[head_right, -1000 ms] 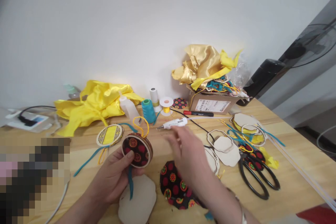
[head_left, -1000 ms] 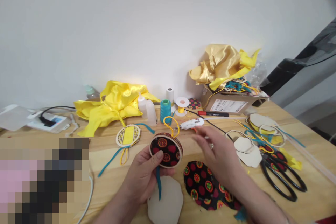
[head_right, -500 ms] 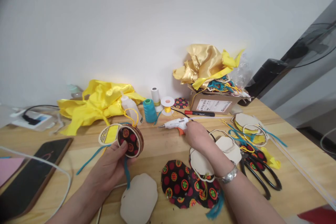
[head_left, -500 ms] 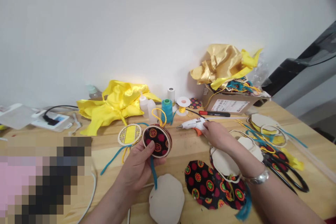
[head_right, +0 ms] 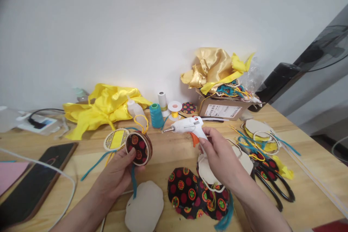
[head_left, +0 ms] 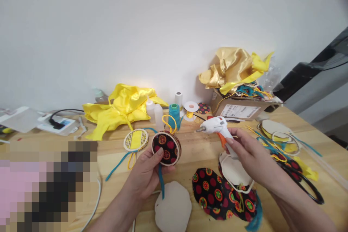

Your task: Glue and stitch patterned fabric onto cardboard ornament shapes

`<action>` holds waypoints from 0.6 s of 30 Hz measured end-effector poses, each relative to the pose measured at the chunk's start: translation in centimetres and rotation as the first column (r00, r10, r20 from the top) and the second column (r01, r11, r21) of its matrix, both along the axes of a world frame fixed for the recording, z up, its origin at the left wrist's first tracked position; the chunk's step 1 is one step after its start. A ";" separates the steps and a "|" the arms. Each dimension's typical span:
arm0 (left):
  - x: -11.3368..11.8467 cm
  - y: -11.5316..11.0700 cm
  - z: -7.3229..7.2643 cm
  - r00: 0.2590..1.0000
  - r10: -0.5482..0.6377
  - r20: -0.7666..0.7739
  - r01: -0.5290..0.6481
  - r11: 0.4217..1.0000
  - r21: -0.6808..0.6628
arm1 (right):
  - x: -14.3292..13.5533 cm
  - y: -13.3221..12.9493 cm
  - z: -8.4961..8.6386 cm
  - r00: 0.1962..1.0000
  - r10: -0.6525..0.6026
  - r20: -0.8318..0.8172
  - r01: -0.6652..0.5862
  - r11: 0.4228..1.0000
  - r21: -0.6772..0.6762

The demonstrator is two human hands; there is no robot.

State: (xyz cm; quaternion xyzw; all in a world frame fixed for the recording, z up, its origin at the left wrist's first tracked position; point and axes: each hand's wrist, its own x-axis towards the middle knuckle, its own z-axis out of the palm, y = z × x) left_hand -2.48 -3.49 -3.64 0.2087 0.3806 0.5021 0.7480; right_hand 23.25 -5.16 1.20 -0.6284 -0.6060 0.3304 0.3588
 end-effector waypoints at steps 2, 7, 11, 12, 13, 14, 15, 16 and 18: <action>0.0 0.0 -0.1 1.000 -0.011 0.006 0.011 1.000 0.008 | -0.2 -0.3 0.5 0.952 0.028 -0.305 -0.037 0.999 -0.025; -0.1 0.1 -0.5 0.999 -0.037 0.025 0.036 0.999 0.021 | -1.0 0.4 1.2 0.659 0.065 -0.749 -0.183 0.980 -0.075; -0.2 0.0 -0.6 0.996 -0.071 0.051 0.069 0.997 0.030 | -1.3 1.7 0.8 0.520 0.111 -0.847 -0.337 0.938 -0.084; -0.2 0.0 -0.7 0.995 -0.082 0.059 0.080 0.996 0.036 | -1.4 2.0 0.6 0.491 0.126 -0.862 -0.369 0.926 -0.075; -0.3 0.0 -0.8 0.993 -0.095 0.070 0.092 0.995 0.043 | -1.4 2.3 0.5 0.466 0.147 -0.872 -0.398 0.915 -0.058; -0.3 -0.1 -0.8 0.991 -0.109 0.083 0.105 0.993 0.053 | -1.3 2.5 0.3 0.449 0.174 -0.877 -0.431 0.901 -0.042; -0.3 -0.1 -0.9 0.988 -0.122 0.099 0.116 0.991 0.063 | -1.3 2.7 0.2 0.435 0.203 -0.877 -0.466 0.885 -0.027; -0.3 -0.1 -1.0 0.984 -0.134 0.114 0.126 0.989 0.073 | -1.3 2.8 0.0 0.425 0.231 -0.875 -0.498 0.867 -0.012; -0.3 -0.2 -1.1 0.981 -0.145 0.133 0.134 0.987 0.087 | -1.3 2.9 -0.5 0.403 0.274 -0.873 -0.541 0.841 0.015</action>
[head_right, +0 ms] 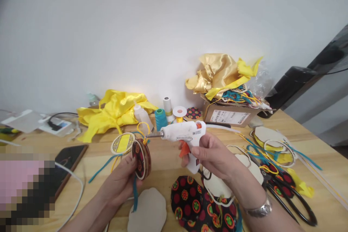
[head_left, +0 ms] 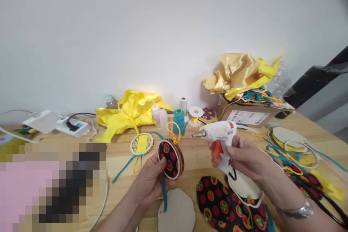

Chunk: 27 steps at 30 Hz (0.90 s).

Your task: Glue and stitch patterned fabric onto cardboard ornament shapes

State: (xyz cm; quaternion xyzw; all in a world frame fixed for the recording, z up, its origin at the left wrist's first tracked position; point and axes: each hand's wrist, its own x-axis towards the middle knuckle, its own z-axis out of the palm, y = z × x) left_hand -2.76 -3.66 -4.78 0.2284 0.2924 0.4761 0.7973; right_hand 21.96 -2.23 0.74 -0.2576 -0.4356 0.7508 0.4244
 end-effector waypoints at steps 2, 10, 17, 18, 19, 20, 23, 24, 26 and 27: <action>0.1 0.0 0.0 1.000 0.002 0.001 -0.002 1.000 0.009 | 0.1 -0.1 -0.5 0.999 0.017 -0.034 -0.016 1.000 0.019; 0.3 -0.1 0.3 0.993 0.041 -0.109 -0.041 0.999 0.001 | -0.2 -1.2 -1.5 0.999 -0.042 -0.004 0.042 0.999 -0.024; 0.3 -0.1 0.3 0.987 0.068 -0.144 -0.067 0.998 0.017 | -0.7 -0.9 -1.0 0.988 -0.145 0.044 0.145 0.989 -0.010; 0.4 -0.1 0.3 0.986 0.071 -0.153 -0.069 0.997 0.018 | -0.7 -0.9 -1.0 0.981 -0.180 0.067 0.180 0.984 0.000; 0.4 -0.1 0.3 0.984 0.075 -0.161 -0.073 0.997 0.020 | -0.7 -0.8 -1.1 0.971 -0.220 0.094 0.220 0.975 0.013; 0.4 -0.1 0.4 0.982 0.078 -0.169 -0.076 0.997 0.021 | -0.6 -0.8 -1.2 0.958 -0.260 0.120 0.259 0.965 0.030; 0.5 -0.1 0.5 0.977 0.097 -0.192 -0.095 0.995 0.019 | -0.5 -0.8 -1.5 0.918 -0.347 0.193 0.336 0.938 0.087; 0.6 -0.1 0.6 0.975 0.105 -0.198 -0.103 0.995 0.016 | -0.4 -0.8 -1.6 0.906 -0.360 0.221 0.343 0.933 0.110; 0.7 0.0 0.7 0.971 0.117 -0.208 -0.117 0.993 0.012 | -0.4 -0.9 -1.8 0.883 -0.379 0.275 0.348 0.924 0.155; 0.7 0.0 0.7 0.970 0.121 -0.211 -0.122 0.993 0.010 | -0.4 -0.9 -1.9 0.873 -0.388 0.297 0.351 0.921 0.170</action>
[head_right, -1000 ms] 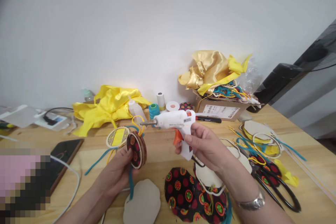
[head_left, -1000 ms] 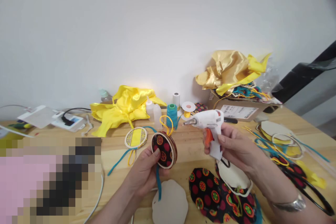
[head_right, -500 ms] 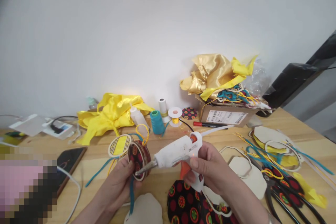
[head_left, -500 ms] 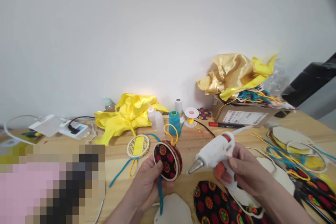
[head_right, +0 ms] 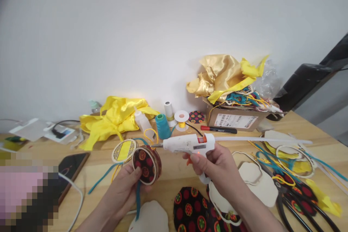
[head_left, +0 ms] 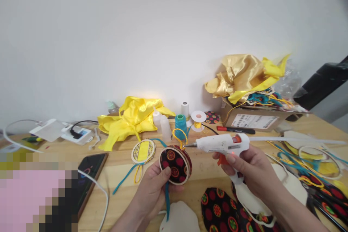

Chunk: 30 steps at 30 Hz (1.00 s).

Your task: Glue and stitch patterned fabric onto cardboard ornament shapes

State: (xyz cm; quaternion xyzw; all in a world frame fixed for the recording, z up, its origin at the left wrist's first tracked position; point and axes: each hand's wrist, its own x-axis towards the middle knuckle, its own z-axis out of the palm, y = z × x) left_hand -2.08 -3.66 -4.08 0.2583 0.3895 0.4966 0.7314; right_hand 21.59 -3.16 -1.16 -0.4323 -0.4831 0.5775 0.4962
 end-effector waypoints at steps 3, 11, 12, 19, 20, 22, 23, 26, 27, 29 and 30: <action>0.0 0.0 0.0 1.000 0.002 0.002 -0.002 1.000 0.002 | -0.1 -0.1 0.0 0.999 -0.014 0.034 0.014 1.000 0.005; -0.1 -0.1 0.0 1.000 -0.004 0.014 0.004 1.000 -0.002 | -0.5 0.1 0.5 0.994 -0.042 0.102 0.041 0.999 0.011; -0.1 -0.1 0.0 1.000 -0.008 0.009 0.008 1.000 -0.002 | -0.5 0.1 0.4 0.993 -0.047 0.110 0.045 0.999 0.014; -0.1 -0.1 0.0 1.000 0.001 0.003 -0.001 1.000 0.009 | -0.5 0.0 0.2 0.992 -0.031 0.122 0.030 0.999 0.009; -0.1 -0.1 0.0 1.000 0.000 0.004 0.000 1.000 0.008 | -0.6 0.0 0.2 0.992 -0.032 0.119 0.031 0.999 0.010; -0.1 -0.2 0.0 1.000 -0.002 0.006 0.002 1.000 0.007 | -0.6 0.1 0.2 0.992 -0.035 0.120 0.034 0.999 0.012; -0.1 -0.2 0.0 1.000 -0.001 0.007 0.001 1.000 0.007 | -0.6 0.1 0.2 0.992 -0.038 0.124 0.036 0.999 0.013; -0.1 -0.1 0.0 1.000 0.002 0.010 -0.002 1.000 0.005 | -0.7 0.1 0.2 0.990 -0.039 0.138 0.038 0.999 0.007; -0.1 -0.1 0.0 1.000 0.003 0.010 -0.003 1.000 0.003 | -0.7 0.1 0.3 0.989 -0.040 0.140 0.040 0.999 0.003; -0.1 0.0 0.0 1.000 0.006 0.010 -0.006 1.000 0.001 | -0.7 0.1 0.3 0.989 -0.044 0.141 0.045 0.999 -0.001; -0.1 0.0 0.0 1.000 0.009 0.010 -0.009 1.000 0.003 | -0.7 0.1 0.3 0.988 -0.046 0.145 0.047 0.999 -0.001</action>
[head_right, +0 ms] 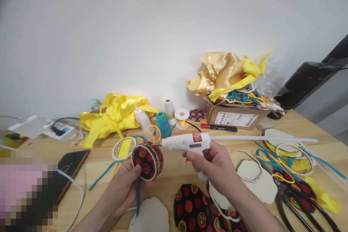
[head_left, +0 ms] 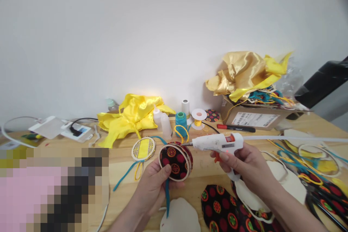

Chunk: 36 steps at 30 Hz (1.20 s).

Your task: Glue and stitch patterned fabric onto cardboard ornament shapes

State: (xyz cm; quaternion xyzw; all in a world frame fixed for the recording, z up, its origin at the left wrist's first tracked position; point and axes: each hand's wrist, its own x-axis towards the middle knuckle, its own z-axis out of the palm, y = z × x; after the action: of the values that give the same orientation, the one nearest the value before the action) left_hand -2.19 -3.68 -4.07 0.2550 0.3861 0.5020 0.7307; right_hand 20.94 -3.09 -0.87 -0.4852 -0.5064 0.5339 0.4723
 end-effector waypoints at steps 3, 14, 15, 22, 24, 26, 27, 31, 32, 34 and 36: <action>0.1 0.0 0.1 1.000 0.001 -0.001 -0.001 1.000 0.010 | 0.0 -0.1 -0.1 0.999 -0.003 0.032 0.003 1.000 -0.004; 0.0 0.1 0.2 0.999 0.003 -0.045 -0.001 0.999 0.040 | 0.2 -0.4 0.2 0.945 -0.033 0.324 -0.052 0.967 0.251; 0.0 0.1 0.1 0.999 0.007 -0.045 -0.005 0.999 0.044 | 0.2 -0.4 0.1 0.939 -0.028 0.342 -0.064 0.965 0.253; 0.0 0.2 0.1 0.999 0.023 -0.036 -0.022 0.999 0.025 | 0.5 -0.3 -0.1 0.923 -0.031 0.384 -0.088 0.953 0.289; 0.0 0.1 0.2 0.999 0.031 -0.039 -0.031 0.999 0.012 | 0.6 -0.2 -0.1 0.923 -0.032 0.385 -0.085 0.955 0.285; 0.0 0.1 0.3 0.998 0.042 -0.041 -0.042 0.999 0.002 | 0.7 -0.1 0.0 0.929 -0.025 0.370 -0.087 0.955 0.282; 0.0 0.1 0.3 0.998 0.048 -0.041 -0.048 0.999 -0.002 | 0.8 0.0 0.0 0.934 -0.023 0.356 -0.084 0.956 0.282; -0.1 0.2 0.4 0.996 0.079 -0.033 -0.079 0.997 -0.007 | 1.7 0.2 0.0 0.978 -0.046 0.203 -0.006 0.968 0.249; -0.1 0.3 0.4 0.996 0.084 -0.033 -0.084 0.996 -0.007 | 1.9 0.3 -0.1 0.989 -0.075 0.126 0.044 0.971 0.234; -0.1 0.3 0.4 0.996 0.077 -0.034 -0.078 0.997 -0.009 | 2.1 0.4 0.0 0.987 -0.145 -0.065 0.155 0.968 0.196; 0.0 0.1 0.4 0.998 0.053 -0.032 -0.053 0.999 -0.012 | 2.0 0.5 0.3 0.953 -0.170 -0.249 0.211 0.967 0.146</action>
State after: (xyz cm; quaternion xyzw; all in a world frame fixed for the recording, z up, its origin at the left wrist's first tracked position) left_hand -2.17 -3.55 -3.67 0.2480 0.4077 0.5144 0.7125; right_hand 22.96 -2.58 -0.59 -0.4232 -0.4419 0.4937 0.6181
